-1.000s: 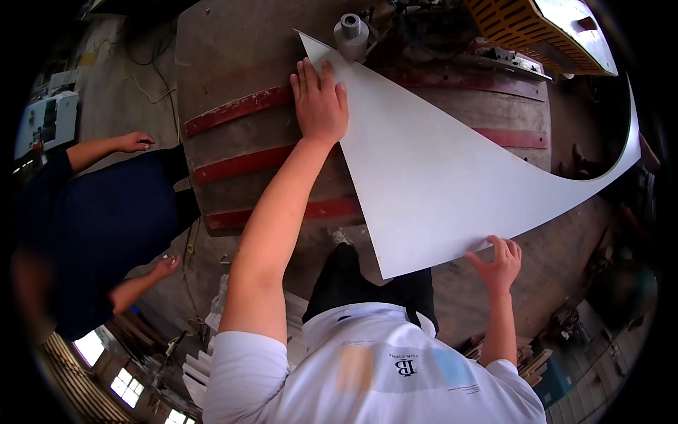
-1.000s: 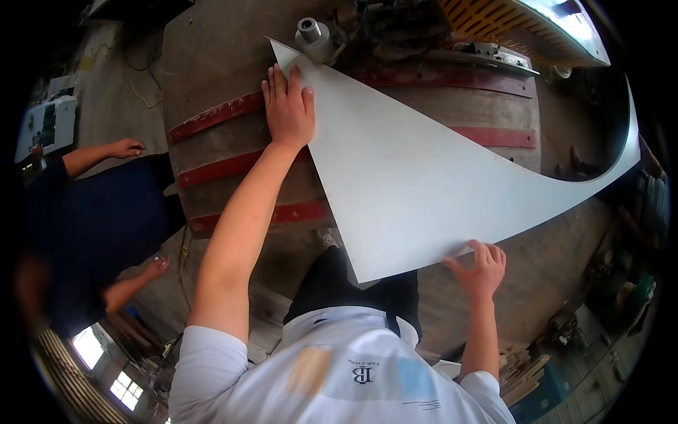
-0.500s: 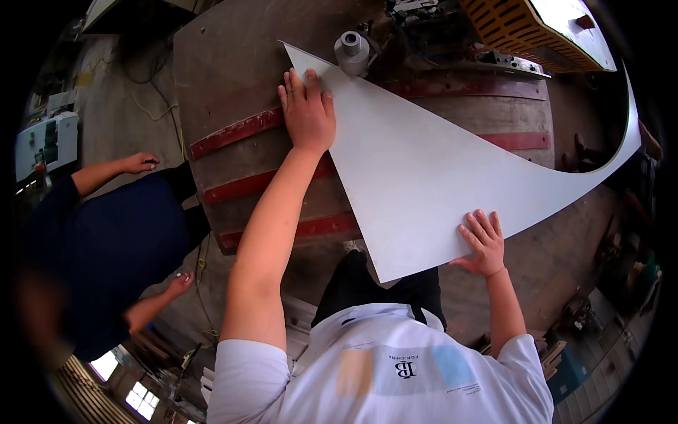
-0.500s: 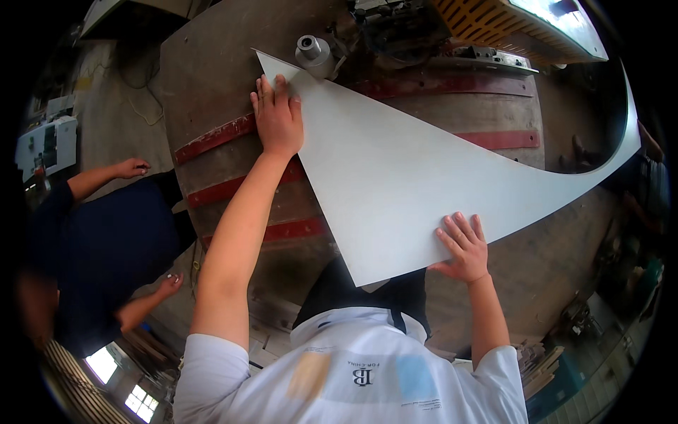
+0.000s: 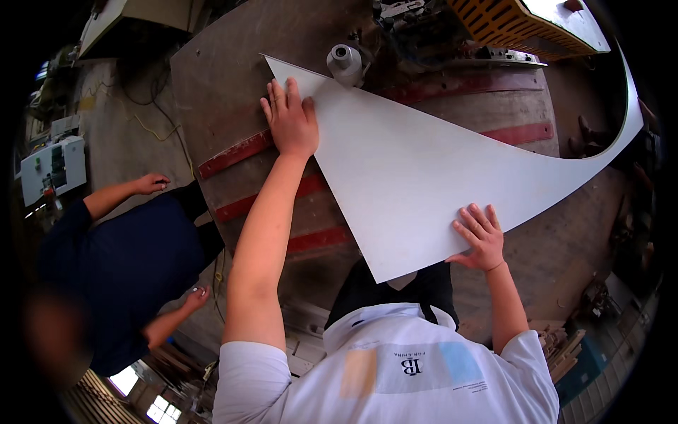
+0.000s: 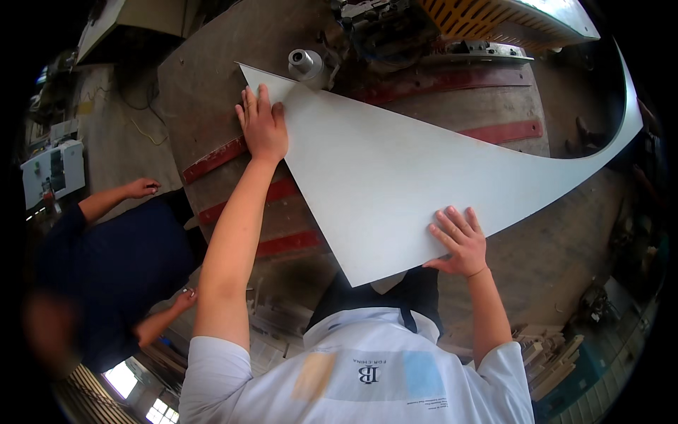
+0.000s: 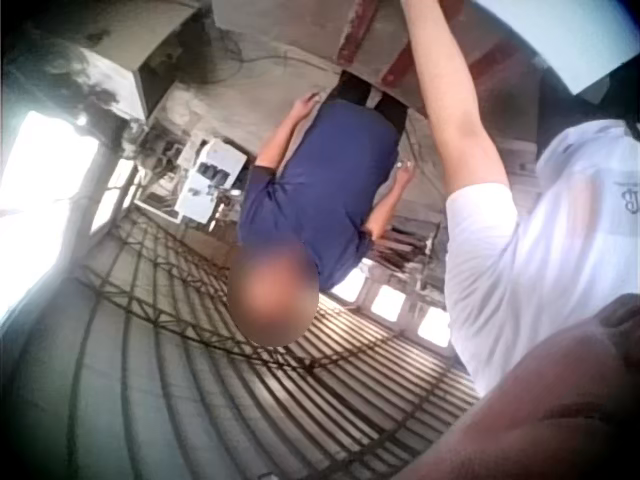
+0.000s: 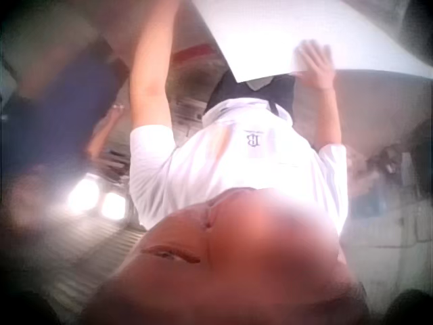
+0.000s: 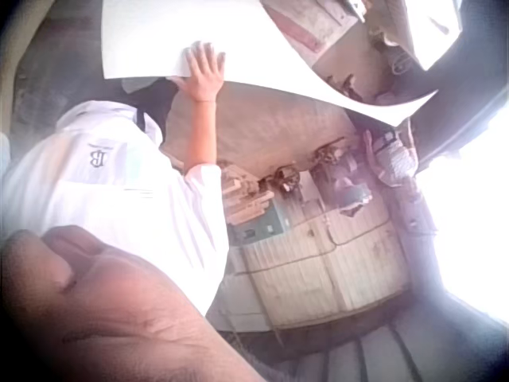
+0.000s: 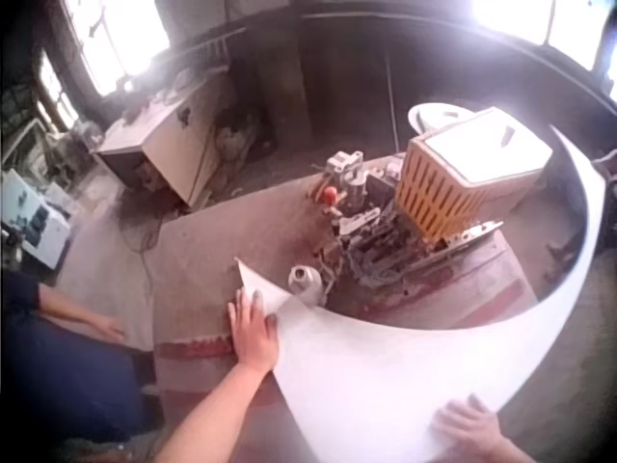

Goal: The person holds and positions a curved wooden panel on a work table and guides its edge through an edge-banding machine.

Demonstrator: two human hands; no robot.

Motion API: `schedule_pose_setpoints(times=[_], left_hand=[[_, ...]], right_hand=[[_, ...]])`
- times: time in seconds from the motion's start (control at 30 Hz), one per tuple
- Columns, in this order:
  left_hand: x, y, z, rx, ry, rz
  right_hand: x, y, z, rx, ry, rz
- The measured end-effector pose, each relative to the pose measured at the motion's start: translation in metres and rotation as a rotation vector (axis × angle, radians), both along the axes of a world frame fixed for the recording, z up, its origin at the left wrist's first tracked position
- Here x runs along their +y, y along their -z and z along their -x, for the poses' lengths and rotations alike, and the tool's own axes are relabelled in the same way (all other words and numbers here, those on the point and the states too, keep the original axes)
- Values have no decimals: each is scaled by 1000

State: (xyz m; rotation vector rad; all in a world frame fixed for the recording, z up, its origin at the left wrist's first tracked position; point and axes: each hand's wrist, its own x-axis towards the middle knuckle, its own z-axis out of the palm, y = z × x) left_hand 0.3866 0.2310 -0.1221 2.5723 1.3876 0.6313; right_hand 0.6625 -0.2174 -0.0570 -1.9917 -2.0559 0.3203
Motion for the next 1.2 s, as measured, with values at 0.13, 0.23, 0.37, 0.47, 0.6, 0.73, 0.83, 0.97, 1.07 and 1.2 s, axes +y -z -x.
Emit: schedule_pose_setpoints(times=[0.13, 0.23, 0.37, 0.47, 0.6, 0.73, 0.83, 0.97, 1.07, 1.2], left_hand=[[8, -1, 1, 23, -8, 18], [15, 0, 11, 44, -11, -4], [24, 0, 13, 63, -29, -7], [29, -3, 13, 124, -60, -19], [26, -15, 6, 221, -140, -133], [20, -35, 0, 297, -116, -181], [-44, -30, -8, 267, 75, -217], [-146, -50, -46, 288, 134, 83], [-136, -61, -40, 300, 141, 74], [-130, -60, -30, 314, 146, 60]], right_hand=[[8, -1, 5, 12, 20, 3], [18, -6, 13, 38, 29, 14], [28, -11, 19, 77, 60, 8], [33, -10, 23, 88, 65, -7], [39, -12, 28, 123, 86, -3], [46, -13, 29, 142, 83, 9], [53, -11, 32, 156, 66, 16], [49, -14, 30, 116, 89, 26], [53, -15, 37, 100, 78, 15], [57, -16, 43, 127, 56, 0]])
